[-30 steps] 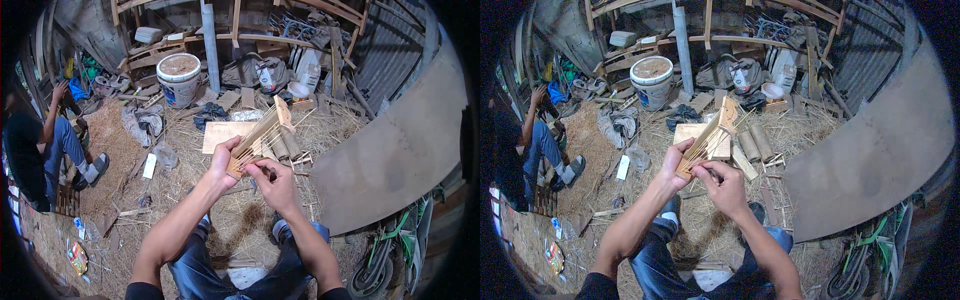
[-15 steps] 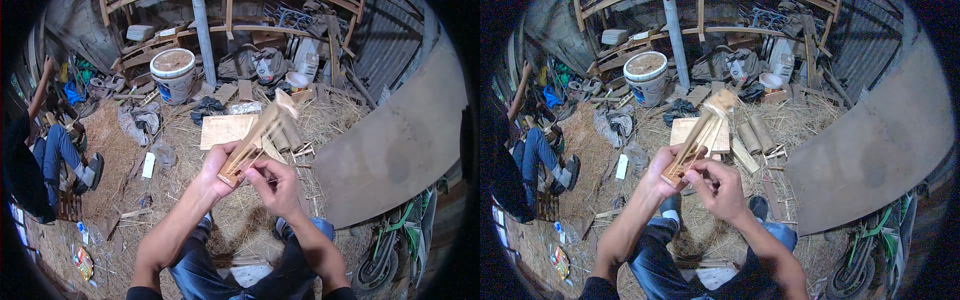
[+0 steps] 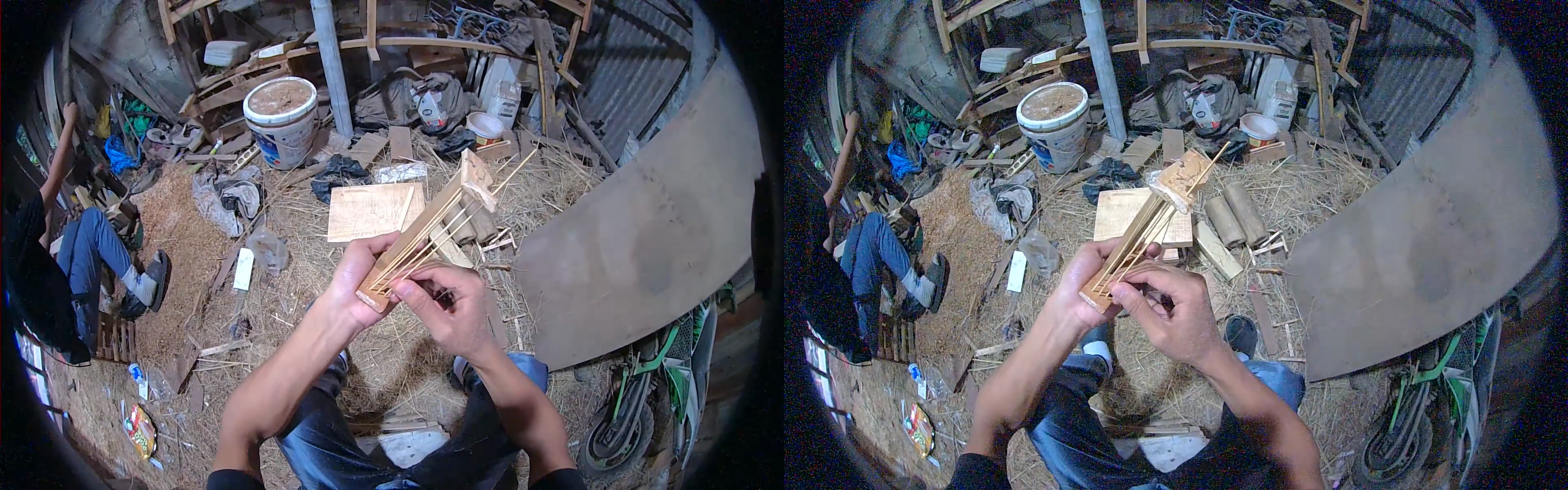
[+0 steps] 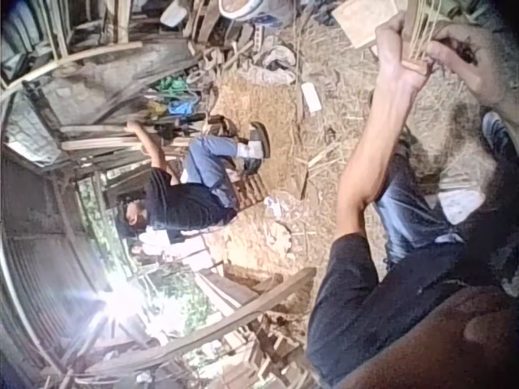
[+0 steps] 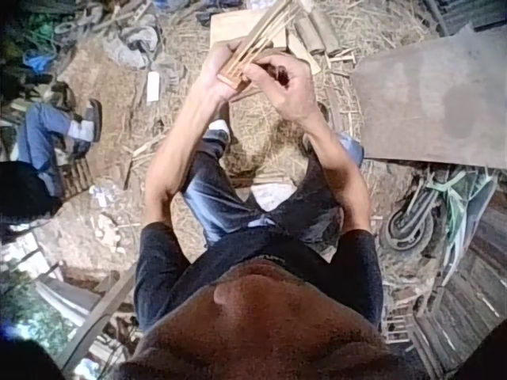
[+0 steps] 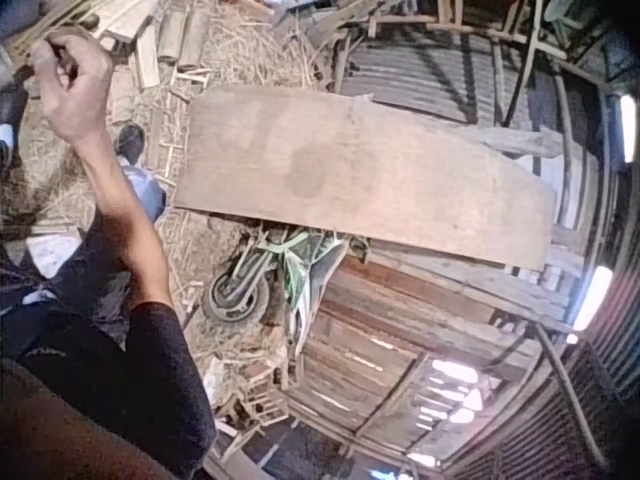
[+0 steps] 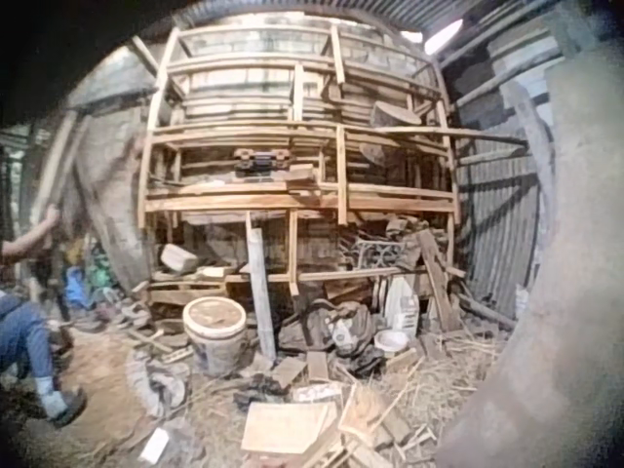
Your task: The person assembles a small wooden structure by inserting thin wooden sticks into a larger wooden piece using a knife to trim them and a hammer to tap them into place.
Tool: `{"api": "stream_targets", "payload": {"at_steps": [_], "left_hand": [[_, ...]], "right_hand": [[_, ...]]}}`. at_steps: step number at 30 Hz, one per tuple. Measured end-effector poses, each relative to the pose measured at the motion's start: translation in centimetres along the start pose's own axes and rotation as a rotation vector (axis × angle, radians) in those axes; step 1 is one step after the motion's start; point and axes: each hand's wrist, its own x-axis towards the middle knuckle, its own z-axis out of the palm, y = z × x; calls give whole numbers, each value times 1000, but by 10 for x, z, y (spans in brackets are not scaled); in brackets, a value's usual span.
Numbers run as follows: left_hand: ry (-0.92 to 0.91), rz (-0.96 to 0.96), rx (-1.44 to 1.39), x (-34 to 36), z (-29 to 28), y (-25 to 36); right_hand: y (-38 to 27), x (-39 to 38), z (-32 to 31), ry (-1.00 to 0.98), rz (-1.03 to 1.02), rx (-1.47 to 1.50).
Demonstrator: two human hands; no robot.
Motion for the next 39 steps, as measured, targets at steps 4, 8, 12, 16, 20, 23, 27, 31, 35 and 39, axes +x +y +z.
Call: {"api": "stream_targets", "payload": {"at_steps": [4,8,12,16,20,23,27,31,35,39], "left_hand": [[-5,-11,-1,1,-3,0],[66,-11,-40,0,3,0],[16,-23,-48,1,-4,1],[42,-12,-72,-1,-4,3],[22,1,-53,-1,-11,3],[-10,5,-49,3,-16,2],[64,17,-27,3,-13,4],[27,-1,-77,9,-25,6],[28,-25,-62,6,-22,4],[143,28,-56,10,-26,4]], "right_hand": [[0,-1,-1,0,20,4],[-8,1,-1,7,-27,-22],[-4,1,1,11,-48,-44],[-8,3,1,-27,5,-59],[-6,3,1,-48,36,-63],[-2,1,1,-27,4,-42],[0,1,5,-60,45,-40],[1,3,4,-51,20,-76],[4,2,3,-43,-10,-75],[1,4,4,-49,-22,-79]]}}
